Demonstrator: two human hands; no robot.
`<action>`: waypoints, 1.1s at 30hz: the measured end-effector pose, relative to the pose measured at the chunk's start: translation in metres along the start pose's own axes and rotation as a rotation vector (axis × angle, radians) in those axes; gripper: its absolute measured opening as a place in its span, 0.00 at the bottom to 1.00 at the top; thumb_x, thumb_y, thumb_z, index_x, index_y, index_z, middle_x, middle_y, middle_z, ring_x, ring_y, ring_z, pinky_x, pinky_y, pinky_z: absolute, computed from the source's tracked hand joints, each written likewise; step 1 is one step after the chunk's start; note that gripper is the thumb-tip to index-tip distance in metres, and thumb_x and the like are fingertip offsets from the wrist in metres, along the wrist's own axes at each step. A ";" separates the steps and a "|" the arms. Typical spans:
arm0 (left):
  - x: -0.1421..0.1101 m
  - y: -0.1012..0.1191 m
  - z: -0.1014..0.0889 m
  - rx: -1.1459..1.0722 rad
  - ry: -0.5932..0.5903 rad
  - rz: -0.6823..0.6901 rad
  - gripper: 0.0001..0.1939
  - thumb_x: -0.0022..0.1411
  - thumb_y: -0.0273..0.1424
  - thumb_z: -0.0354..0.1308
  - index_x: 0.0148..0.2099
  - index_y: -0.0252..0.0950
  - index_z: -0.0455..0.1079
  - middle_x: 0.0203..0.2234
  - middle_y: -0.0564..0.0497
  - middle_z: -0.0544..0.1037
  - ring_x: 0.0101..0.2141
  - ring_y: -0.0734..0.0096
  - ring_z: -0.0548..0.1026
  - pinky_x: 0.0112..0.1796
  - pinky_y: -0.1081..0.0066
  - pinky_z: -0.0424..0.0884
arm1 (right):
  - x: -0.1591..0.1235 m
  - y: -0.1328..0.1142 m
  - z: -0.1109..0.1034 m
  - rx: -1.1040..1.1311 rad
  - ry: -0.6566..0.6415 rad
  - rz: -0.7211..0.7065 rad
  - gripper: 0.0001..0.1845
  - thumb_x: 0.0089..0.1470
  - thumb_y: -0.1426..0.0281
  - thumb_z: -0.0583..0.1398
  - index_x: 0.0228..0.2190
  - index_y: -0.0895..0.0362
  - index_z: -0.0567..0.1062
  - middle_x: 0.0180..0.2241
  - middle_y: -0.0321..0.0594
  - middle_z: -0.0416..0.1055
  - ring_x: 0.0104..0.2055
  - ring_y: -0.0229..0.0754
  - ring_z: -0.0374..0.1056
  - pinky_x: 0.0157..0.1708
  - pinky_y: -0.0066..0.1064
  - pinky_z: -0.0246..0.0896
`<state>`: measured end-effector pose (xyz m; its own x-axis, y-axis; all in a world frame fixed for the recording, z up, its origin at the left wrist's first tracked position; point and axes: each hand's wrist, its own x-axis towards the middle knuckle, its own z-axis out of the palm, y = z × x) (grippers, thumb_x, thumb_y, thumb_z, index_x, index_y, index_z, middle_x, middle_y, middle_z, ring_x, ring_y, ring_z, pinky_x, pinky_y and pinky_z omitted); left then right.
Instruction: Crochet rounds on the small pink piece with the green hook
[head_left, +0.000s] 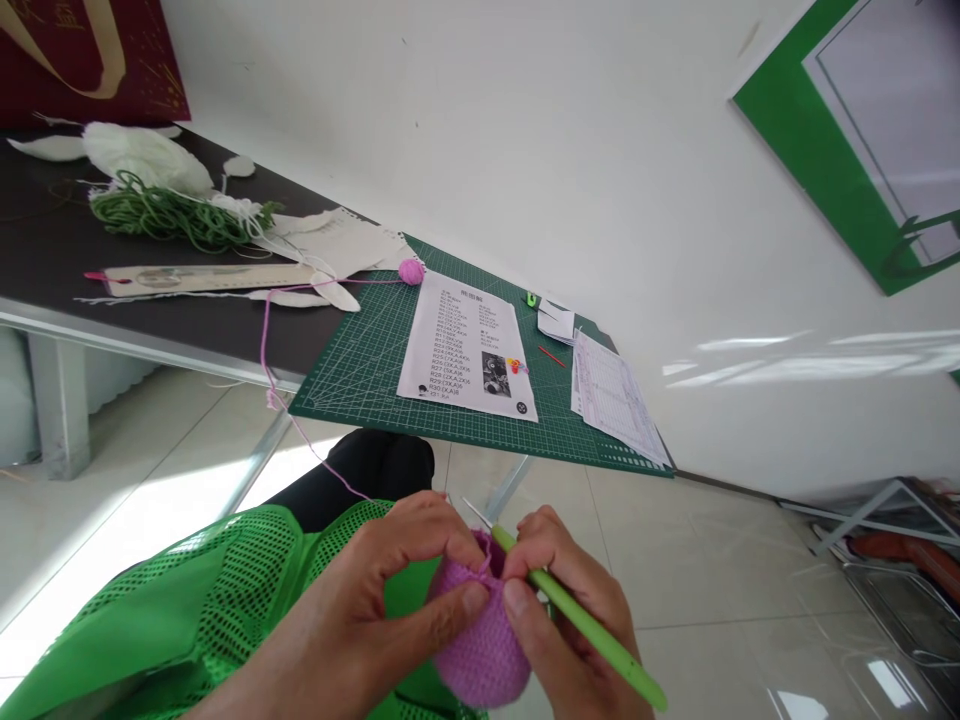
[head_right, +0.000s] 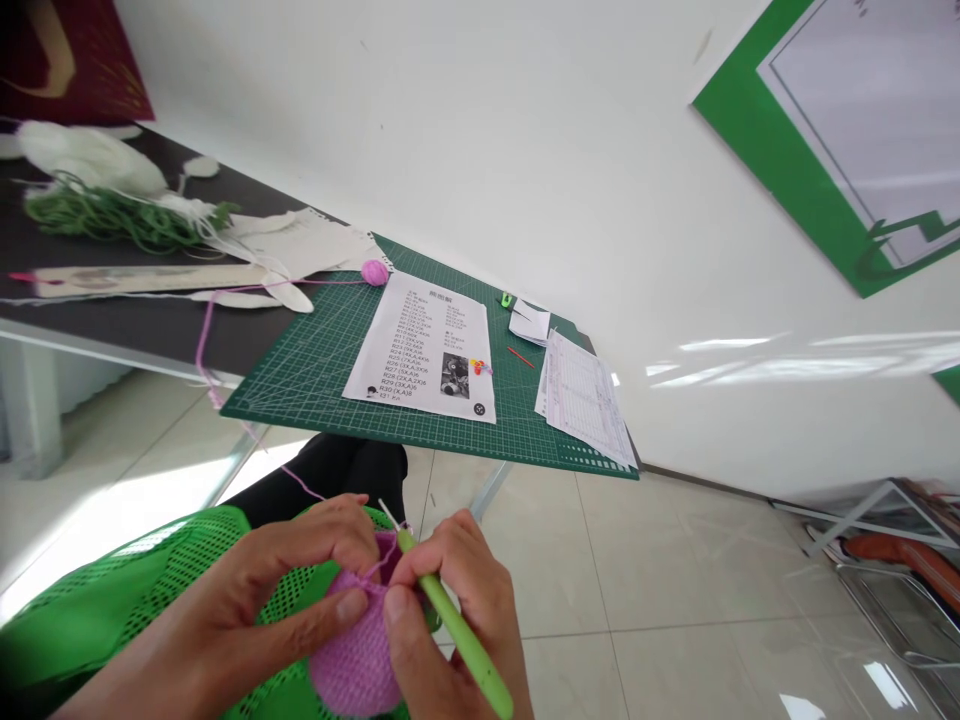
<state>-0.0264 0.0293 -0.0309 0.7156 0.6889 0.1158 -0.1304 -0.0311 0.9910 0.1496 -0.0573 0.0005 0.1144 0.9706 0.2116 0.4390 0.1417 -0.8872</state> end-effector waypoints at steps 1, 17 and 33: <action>0.000 -0.001 0.001 0.003 0.002 0.005 0.08 0.71 0.38 0.62 0.38 0.44 0.76 0.34 0.56 0.77 0.41 0.63 0.75 0.46 0.66 0.67 | 0.000 0.000 -0.001 0.007 -0.024 -0.010 0.07 0.66 0.69 0.59 0.33 0.51 0.72 0.30 0.33 0.65 0.35 0.38 0.63 0.33 0.29 0.57; -0.002 0.001 0.001 -0.030 -0.128 -0.014 0.12 0.75 0.39 0.58 0.37 0.42 0.74 0.35 0.54 0.74 0.41 0.64 0.73 0.47 0.65 0.67 | 0.040 -0.026 -0.046 -0.145 -0.475 -0.018 0.02 0.63 0.68 0.64 0.37 0.53 0.77 0.33 0.32 0.75 0.37 0.37 0.69 0.41 0.34 0.59; 0.002 0.004 -0.001 -0.053 -0.198 -0.028 0.05 0.70 0.36 0.65 0.40 0.43 0.78 0.35 0.56 0.80 0.44 0.63 0.76 0.67 0.55 0.51 | 0.040 -0.025 -0.033 -0.292 -0.219 -0.247 0.10 0.54 0.81 0.61 0.27 0.54 0.71 0.24 0.28 0.69 0.29 0.35 0.64 0.37 0.36 0.60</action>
<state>-0.0263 0.0317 -0.0263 0.8399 0.5326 0.1047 -0.1410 0.0277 0.9896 0.1729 -0.0283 0.0452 -0.2034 0.9373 0.2831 0.6668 0.3443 -0.6609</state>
